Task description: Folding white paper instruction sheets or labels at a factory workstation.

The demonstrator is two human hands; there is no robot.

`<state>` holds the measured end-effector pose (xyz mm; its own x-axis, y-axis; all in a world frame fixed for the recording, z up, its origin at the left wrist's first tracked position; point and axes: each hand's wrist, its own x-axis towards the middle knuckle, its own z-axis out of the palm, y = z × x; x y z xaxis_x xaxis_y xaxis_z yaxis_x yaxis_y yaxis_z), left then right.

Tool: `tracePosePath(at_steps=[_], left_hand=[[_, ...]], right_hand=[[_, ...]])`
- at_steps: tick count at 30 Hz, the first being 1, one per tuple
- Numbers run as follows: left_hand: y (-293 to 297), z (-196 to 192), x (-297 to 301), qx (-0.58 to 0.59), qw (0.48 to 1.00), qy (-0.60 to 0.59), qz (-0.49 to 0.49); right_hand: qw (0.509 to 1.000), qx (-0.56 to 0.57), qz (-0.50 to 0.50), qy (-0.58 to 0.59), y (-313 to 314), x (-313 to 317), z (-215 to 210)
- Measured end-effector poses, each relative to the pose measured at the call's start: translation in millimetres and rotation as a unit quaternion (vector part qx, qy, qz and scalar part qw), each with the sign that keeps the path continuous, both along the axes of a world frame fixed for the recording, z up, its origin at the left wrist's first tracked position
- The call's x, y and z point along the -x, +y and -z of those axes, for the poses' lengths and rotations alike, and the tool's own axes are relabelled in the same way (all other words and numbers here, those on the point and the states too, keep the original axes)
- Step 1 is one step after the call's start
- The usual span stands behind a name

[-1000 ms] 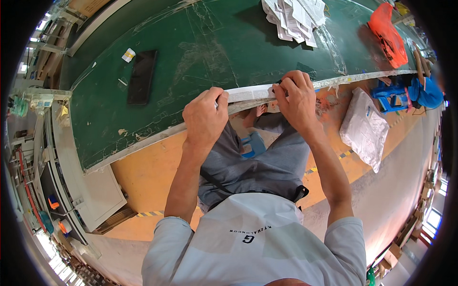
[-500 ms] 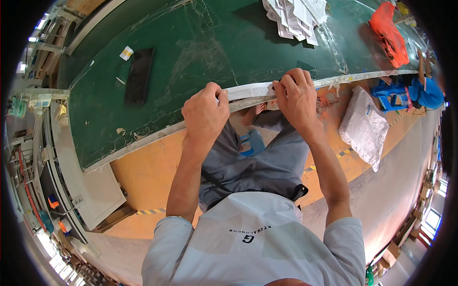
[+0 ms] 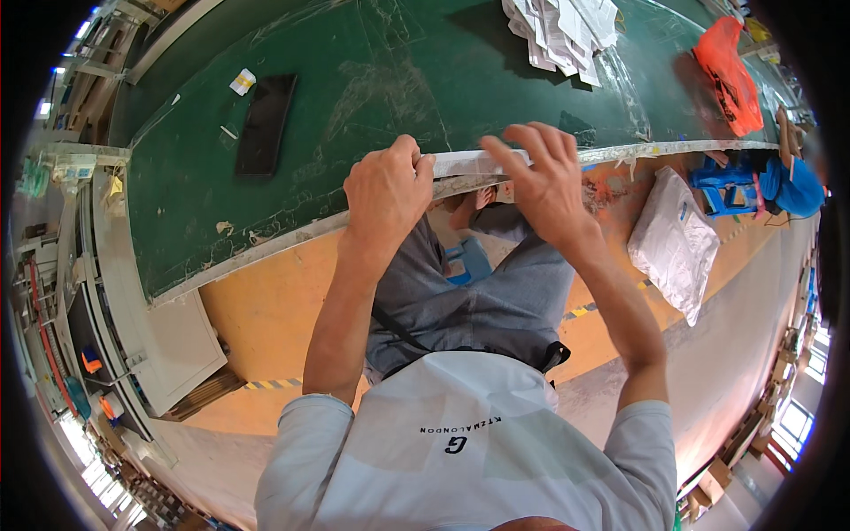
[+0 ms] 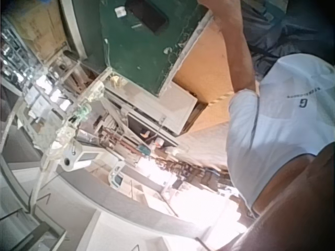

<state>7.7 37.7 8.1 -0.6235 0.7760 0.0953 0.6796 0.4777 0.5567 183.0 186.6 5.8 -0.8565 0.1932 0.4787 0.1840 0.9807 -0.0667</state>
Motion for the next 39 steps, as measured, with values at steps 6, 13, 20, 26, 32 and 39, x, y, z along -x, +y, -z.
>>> tracePosePath(at_steps=[6, 13, 20, 26, 32, 39], left_hand=[[0.9, -3.2, 0.8, 0.034, 0.999, 0.004, 0.015], [-1.6, -2.3, 2.4, 0.029, 0.999, 0.006, 0.023], [-1.9, 2.6, -0.7, -0.042, 0.999, 0.019, 0.017], [-5.0, 2.3, -50.2, -0.138, 0.951, 0.178, 0.213], [-14.4, 16.0, -53.2, 0.021, 0.948, 0.194, 0.252], [-50.4, 8.4, -15.7, 0.091, 0.951, 0.171, 0.242]], right_hand=[[0.99, 0.027, -0.108, -0.091, -11.8, -5.5, 8.9], [0.991, -0.015, -0.035, -0.131, 5.8, -54.4, 17.2], [0.994, 0.018, -0.048, -0.097, 12.7, -62.7, 23.2], [0.994, 0.017, -0.043, -0.103, 10.1, -55.0, 17.4], [0.993, 0.024, -0.031, -0.115, 6.9, -57.8, 13.9], [0.993, 0.032, -0.032, -0.107, 8.1, -56.6, 16.5]])
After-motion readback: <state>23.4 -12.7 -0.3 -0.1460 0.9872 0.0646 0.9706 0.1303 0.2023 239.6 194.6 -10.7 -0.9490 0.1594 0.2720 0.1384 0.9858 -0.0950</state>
